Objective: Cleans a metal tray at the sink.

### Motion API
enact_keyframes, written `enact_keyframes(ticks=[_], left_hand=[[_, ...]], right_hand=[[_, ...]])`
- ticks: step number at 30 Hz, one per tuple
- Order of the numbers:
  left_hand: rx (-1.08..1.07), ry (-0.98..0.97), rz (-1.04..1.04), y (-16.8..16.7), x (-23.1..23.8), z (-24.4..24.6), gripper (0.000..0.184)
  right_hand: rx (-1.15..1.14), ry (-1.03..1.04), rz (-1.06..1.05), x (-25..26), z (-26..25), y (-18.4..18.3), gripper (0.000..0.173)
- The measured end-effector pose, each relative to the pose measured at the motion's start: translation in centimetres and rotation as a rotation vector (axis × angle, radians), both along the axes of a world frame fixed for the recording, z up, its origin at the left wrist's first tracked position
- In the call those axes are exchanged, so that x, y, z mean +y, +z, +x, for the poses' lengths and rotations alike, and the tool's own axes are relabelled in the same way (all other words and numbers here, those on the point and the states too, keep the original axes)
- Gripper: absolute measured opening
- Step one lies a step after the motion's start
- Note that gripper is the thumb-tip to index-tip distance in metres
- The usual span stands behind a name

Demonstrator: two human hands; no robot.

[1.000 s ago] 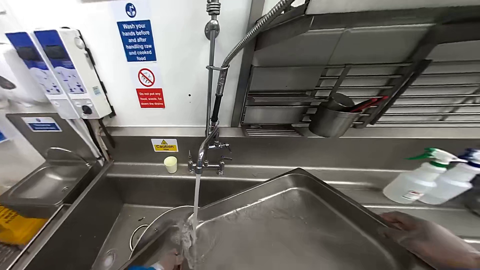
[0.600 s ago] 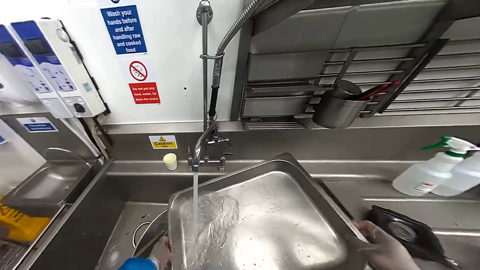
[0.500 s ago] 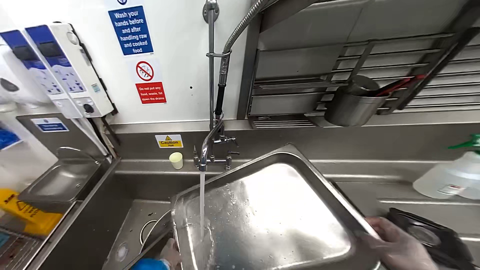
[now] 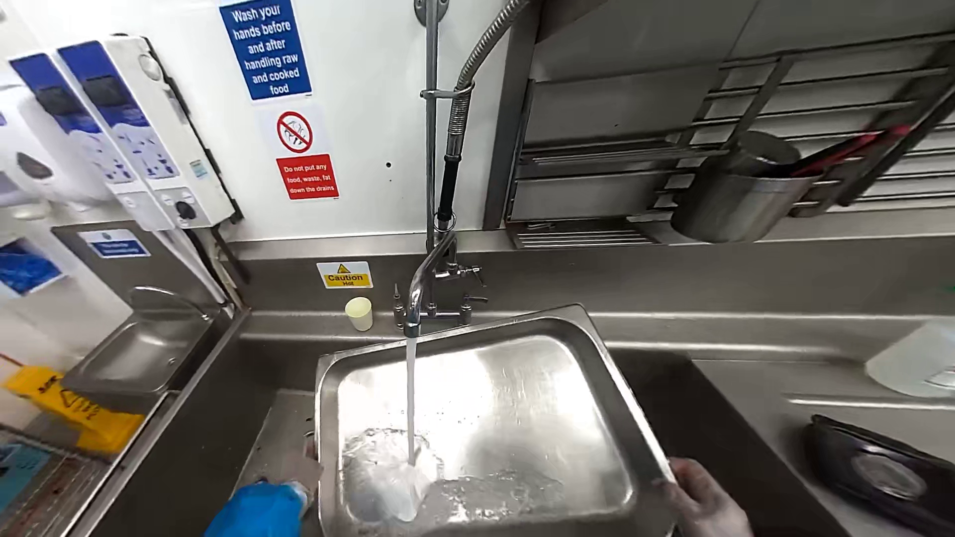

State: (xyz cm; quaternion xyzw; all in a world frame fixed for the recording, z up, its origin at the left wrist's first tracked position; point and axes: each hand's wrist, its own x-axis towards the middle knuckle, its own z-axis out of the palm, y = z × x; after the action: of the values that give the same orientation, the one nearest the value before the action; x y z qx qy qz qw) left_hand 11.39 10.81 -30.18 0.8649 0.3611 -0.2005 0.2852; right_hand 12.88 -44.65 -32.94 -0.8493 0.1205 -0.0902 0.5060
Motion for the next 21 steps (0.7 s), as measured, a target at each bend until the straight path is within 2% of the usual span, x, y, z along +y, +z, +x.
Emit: enact_keyframes(ticks=[3,8,11,13,15,18,21], left_hand=[[0.056,-0.020,0.040,0.0,3.1,-1.6,0.047],[-0.114,0.087,-0.192,0.3,1.5,-3.6,0.048],[-0.269,0.062,-0.183,3.3,2.1,-2.9,0.043],[-0.350,0.054,-0.098,5.4,3.7,-2.3,0.047],[-0.433,0.006,-0.021,7.9,6.1,-1.9,0.044],[-0.498,-0.042,0.067,13.9,9.8,-1.9,0.043],[-0.506,0.001,0.108,19.1,12.0,-2.3,0.044]], right_hand=[[0.112,-0.026,0.049,2.7,-0.7,-0.5,0.030],[0.232,-0.031,-0.080,1.5,-1.3,2.0,0.035],[0.181,-0.010,-0.129,1.3,-1.4,-0.1,0.043],[0.161,-0.005,-0.092,3.6,-1.1,-1.8,0.042],[0.293,0.042,-0.047,7.2,-0.6,-2.3,0.047],[0.581,0.274,-0.103,12.6,0.4,-2.0,0.057],[0.739,0.576,-0.274,17.3,1.0,-0.6,0.050]])
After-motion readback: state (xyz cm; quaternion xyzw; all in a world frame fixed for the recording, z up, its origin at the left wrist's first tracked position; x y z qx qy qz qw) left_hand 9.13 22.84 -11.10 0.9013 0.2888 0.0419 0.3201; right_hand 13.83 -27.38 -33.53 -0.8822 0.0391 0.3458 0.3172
